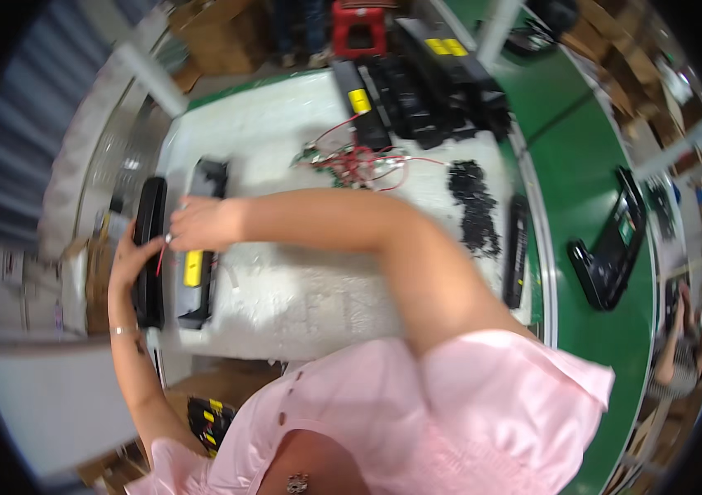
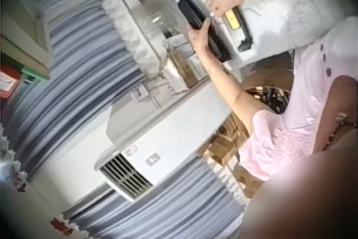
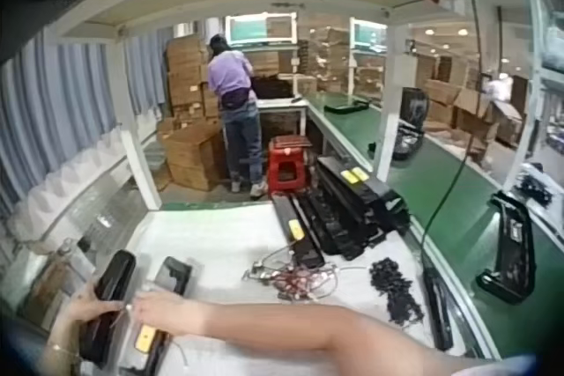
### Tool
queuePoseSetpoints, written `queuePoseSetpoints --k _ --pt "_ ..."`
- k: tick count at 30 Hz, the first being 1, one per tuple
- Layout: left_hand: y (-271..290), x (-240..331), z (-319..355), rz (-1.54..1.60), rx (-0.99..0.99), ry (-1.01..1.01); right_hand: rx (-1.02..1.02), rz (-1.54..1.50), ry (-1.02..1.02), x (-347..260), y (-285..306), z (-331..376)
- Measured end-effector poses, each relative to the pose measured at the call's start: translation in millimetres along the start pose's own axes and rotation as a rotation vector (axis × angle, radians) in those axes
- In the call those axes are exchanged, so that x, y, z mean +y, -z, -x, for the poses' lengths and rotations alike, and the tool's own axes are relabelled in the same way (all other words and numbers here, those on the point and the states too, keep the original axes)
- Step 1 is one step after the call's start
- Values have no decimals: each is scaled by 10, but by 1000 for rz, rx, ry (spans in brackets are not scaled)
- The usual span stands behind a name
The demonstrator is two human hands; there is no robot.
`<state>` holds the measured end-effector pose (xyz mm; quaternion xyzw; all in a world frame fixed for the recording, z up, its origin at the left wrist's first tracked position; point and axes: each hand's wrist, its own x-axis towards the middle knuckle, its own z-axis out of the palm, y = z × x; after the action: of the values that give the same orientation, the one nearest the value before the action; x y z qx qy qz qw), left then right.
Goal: Assembling electronic components and wiring into plastic housings using an electric screwdriver.
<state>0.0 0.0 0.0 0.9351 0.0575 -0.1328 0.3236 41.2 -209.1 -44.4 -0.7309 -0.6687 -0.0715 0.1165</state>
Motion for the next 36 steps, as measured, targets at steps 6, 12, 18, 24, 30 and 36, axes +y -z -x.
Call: queuePoseSetpoints --k 6,12,18,24,30,36 --pt "-344 253 156 42 -80 11 200 -1 -113 69 -62 353" --pt "-463 811 107 -372 256 -417 443 -90 -409 737 442 1680" --pt "-1124 2167 -615 -82 -119 -814 351 102 -1407 1293 1001 3100" --pt "-2181 2659 -941 -257 -247 -796 431 -38 -1446 1232 765 3273" --pt "-2307 2541 -375 -233 -360 -1041 220 171 -1376 1101 847 3031" --pt "-2039 2510 -571 76 -359 -926 -4 270 -1458 1194 609 2685"
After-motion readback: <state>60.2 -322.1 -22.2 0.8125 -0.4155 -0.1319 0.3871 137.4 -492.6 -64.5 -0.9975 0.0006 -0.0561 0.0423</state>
